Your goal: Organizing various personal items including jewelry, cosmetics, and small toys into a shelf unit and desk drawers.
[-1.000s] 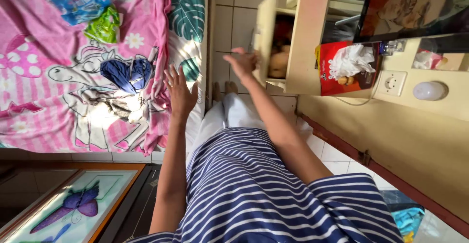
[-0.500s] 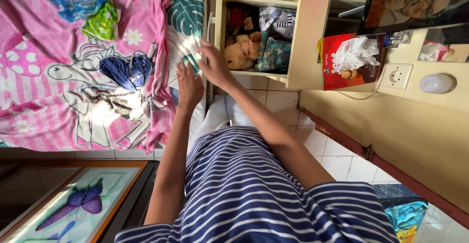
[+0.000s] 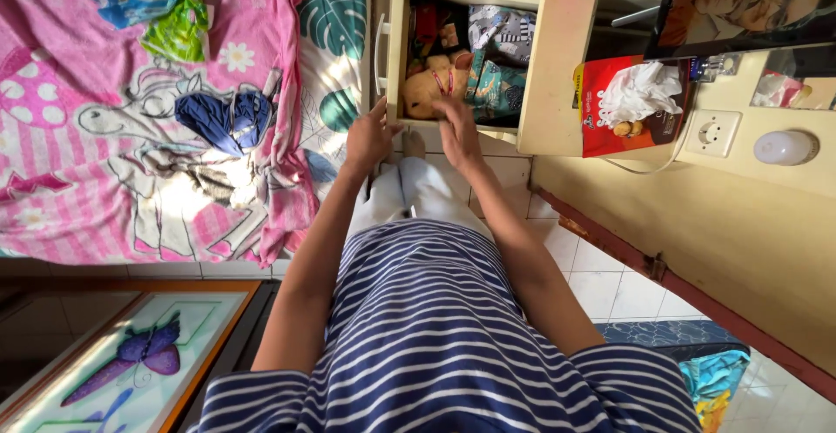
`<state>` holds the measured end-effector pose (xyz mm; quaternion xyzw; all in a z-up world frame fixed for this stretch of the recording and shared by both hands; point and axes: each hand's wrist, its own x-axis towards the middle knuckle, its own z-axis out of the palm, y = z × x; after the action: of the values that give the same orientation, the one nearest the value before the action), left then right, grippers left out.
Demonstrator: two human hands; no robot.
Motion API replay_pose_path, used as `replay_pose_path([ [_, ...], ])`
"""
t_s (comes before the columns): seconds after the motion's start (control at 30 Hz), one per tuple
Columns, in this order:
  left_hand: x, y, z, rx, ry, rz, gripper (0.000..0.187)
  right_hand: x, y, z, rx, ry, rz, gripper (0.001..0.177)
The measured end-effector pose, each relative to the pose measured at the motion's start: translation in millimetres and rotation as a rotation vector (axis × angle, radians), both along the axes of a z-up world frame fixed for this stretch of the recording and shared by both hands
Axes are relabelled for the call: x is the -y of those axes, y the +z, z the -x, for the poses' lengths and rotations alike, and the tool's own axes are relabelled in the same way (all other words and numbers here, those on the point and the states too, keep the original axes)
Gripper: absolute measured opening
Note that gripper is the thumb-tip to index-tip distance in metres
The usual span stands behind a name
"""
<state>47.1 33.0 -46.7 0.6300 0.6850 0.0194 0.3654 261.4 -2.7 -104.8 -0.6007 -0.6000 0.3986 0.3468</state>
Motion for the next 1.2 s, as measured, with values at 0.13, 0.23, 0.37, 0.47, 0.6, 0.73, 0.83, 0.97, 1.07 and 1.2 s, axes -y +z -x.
replay_pose_path([
  [0.13,-0.2,-3.6,1.9,0.1,0.059,-0.041,0.071,-38.2,-1.9,28.0,0.055,-0.04,0.074,0.059],
  [0.23,4.5,6.2,-2.1,0.096,0.094,-0.029,0.071,-63.6,22.8,45.5,0.18,-0.059,0.27,0.081],
  [0.37,4.5,10.9,-3.7,0.075,0.124,0.001,0.071,-75.2,16.1,48.9,0.432,-0.076,0.149,0.081],
  [0.47,10.2,18.3,2.4,0.045,0.11,-0.031,0.067,-79.9,-1.0,24.3,0.295,-0.097,0.427,0.079],
  [0.6,7.1,38.5,5.2,0.261,0.235,-0.106,0.055,-66.4,25.5,-52.8,-0.847,-0.146,0.704,0.061],
  [0.73,-13.5,95.2,-13.6,0.563,0.22,-0.14,0.061,-50.9,103.0,-81.8,-1.179,0.126,0.608,0.064],
  [0.83,-26.8,137.7,-31.2,0.656,0.118,-0.151,0.073,-55.2,124.1,-69.6,-1.188,0.242,0.458,0.064],
  [0.97,-27.9,140.0,-34.4,0.555,0.069,-0.315,0.075,-62.4,127.8,-56.7,-0.998,0.289,0.253,0.052],
  [1.07,-27.5,145.6,-33.5,0.554,0.185,-0.371,0.083,-65.0,129.9,-47.6,-0.909,0.38,0.082,0.037],
  [1.2,-21.9,154.5,-25.4,0.523,0.23,-0.485,0.097,-73.2,158.5,-30.4,-0.75,0.385,0.055,0.027],
])
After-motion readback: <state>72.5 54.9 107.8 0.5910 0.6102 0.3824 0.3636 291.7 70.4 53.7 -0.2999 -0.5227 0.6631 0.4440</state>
